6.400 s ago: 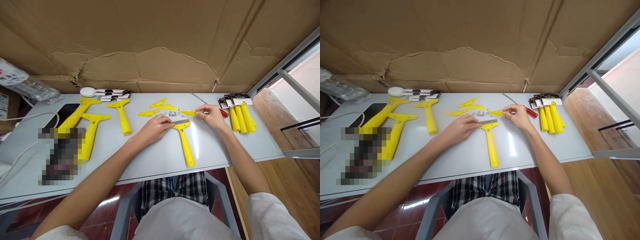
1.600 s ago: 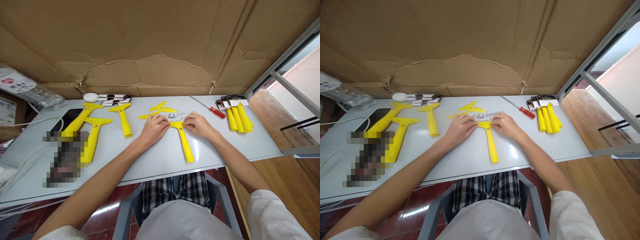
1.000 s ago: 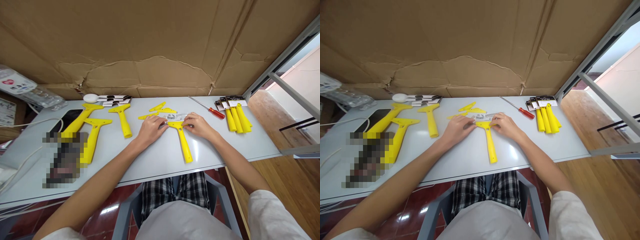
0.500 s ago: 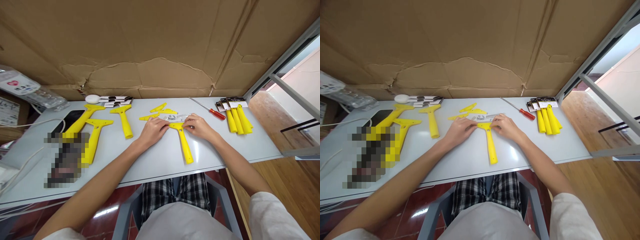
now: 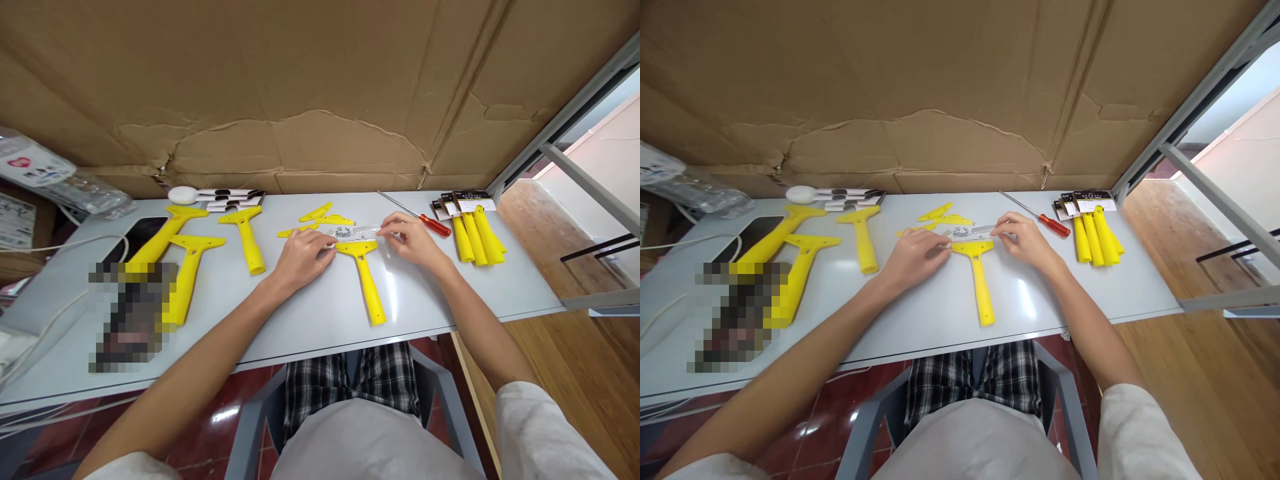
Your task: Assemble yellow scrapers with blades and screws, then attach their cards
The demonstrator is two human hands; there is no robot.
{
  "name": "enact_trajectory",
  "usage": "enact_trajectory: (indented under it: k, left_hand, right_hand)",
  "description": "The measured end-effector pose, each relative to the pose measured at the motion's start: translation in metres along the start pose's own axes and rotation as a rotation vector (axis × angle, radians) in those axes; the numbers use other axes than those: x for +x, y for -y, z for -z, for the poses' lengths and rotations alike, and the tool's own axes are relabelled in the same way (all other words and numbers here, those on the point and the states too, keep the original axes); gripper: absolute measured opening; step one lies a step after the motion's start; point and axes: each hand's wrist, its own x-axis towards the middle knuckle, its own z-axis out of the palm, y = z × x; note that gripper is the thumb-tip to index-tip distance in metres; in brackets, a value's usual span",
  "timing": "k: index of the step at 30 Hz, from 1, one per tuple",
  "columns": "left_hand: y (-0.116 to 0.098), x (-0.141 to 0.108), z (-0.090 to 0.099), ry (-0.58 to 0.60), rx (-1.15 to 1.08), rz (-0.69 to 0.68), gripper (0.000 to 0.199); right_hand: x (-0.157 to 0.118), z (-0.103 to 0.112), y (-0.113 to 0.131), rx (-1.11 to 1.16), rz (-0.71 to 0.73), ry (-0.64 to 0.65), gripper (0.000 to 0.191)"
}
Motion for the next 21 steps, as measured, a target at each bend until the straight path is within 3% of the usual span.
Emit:
enact_trajectory:
  k: [4,11,16,21]
  left_hand:
    - [0.0,0.001,0.009,0.008,0.018,0.005,0.025]
    - [0.0,-0.008,0.026,0.144,0.144,-0.048,0.033]
    - [-0.027,-0.049,0.028,0.054,0.188,-0.012,0.035]
    - [-0.05,-0.085,0.008,0.017,0.113,0.053,0.036]
  right_hand:
    - [0.001,0.011,-0.013,-0.085,-0.066,-0.045,0.033]
    - [-0.005,0.016,-0.009,-0.228,-0.165,0.151,0.031]
    - [-0.052,0.01,0.021,-0.307,-0.234,0.159,0.038]
    - [-0.094,-0.018,0.042,-0.344,-0.314,0.18,0.068]
